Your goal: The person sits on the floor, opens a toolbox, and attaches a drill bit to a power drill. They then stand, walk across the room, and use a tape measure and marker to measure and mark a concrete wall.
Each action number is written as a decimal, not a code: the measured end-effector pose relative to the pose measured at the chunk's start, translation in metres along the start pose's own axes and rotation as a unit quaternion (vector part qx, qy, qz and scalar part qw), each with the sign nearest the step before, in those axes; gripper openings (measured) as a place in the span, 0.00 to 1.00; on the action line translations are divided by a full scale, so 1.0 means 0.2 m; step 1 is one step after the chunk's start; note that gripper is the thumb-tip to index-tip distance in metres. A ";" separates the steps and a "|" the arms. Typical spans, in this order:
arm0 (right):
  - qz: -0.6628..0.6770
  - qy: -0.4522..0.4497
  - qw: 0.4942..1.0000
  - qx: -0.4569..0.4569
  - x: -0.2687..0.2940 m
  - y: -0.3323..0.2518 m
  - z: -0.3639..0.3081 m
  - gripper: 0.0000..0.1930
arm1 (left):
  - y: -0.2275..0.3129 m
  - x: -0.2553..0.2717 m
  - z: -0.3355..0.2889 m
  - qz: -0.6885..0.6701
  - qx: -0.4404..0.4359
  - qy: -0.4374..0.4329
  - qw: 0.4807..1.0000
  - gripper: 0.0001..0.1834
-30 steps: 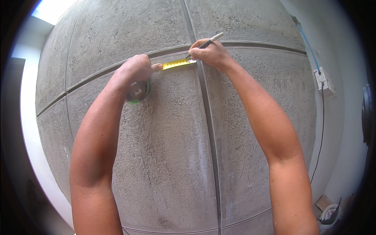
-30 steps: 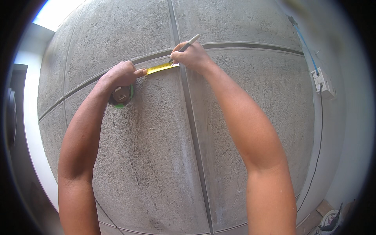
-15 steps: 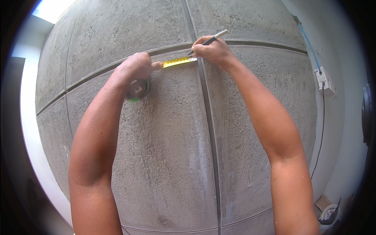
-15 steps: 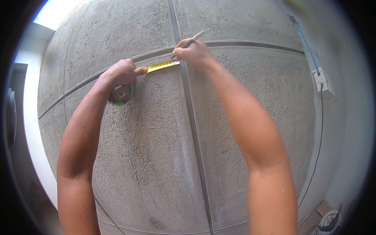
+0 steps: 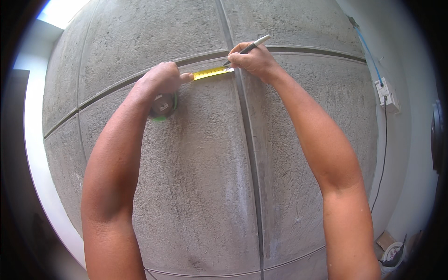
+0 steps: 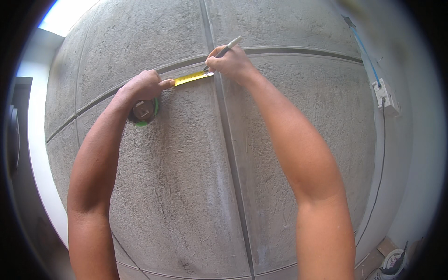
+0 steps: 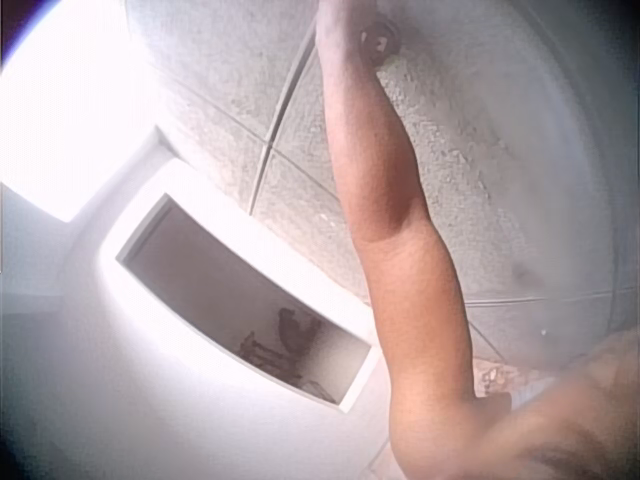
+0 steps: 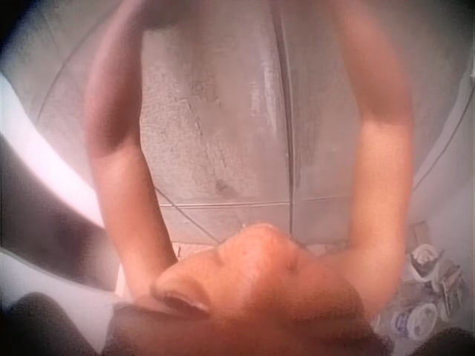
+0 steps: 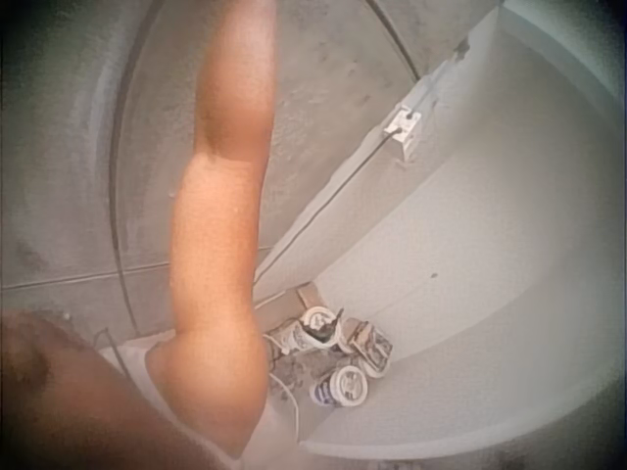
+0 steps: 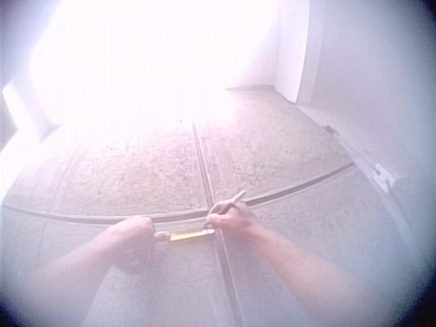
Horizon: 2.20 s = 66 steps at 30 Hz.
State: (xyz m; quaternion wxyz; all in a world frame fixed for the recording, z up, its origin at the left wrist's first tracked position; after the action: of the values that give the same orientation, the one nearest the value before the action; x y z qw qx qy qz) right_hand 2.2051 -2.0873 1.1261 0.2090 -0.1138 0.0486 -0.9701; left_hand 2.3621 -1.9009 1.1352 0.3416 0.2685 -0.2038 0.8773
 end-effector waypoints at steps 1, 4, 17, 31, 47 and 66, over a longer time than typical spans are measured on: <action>0.009 0.002 1.000 -0.001 -0.01 0.00 0.00 0.14 | 0.00 0.00 0.00 0.002 -0.006 0.007 1.000 0.33; 0.003 0.008 1.000 0.007 -0.02 -0.01 0.00 0.15 | -0.01 0.01 0.00 -0.002 -0.007 0.003 1.000 0.33; -0.012 0.003 1.000 0.020 -0.06 -0.04 0.00 0.17 | 0.00 0.00 0.00 -0.018 0.006 -0.002 1.000 0.32; 0.002 -0.002 1.000 0.008 -0.05 -0.02 0.01 0.16 | 0.00 0.01 -0.02 -0.007 -0.008 0.006 1.000 0.33; 0.016 -0.009 1.000 0.001 -0.03 -0.01 0.00 0.13 | -0.01 -0.02 -0.01 -0.020 0.005 0.008 1.000 0.35; -0.014 -0.008 1.000 0.014 -0.06 -0.01 0.00 0.16 | -0.01 -0.02 -0.01 -0.006 -0.008 0.007 1.000 0.34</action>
State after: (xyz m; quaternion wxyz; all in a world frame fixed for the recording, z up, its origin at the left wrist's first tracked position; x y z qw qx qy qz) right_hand 2.2149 -2.0799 1.1246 0.1974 -0.1189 0.0319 -0.9726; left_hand 2.3645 -1.9010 1.1326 0.3503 0.2605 -0.2066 0.8756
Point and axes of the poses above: each hand's wrist, its own z-axis towards the middle knuckle, its own x-axis out of the back of the hand, y = z × x, the point moved 3 cm from there along z, towards the middle knuckle, and after that the axes turned 6 degrees about z, right-handed, at the moved point
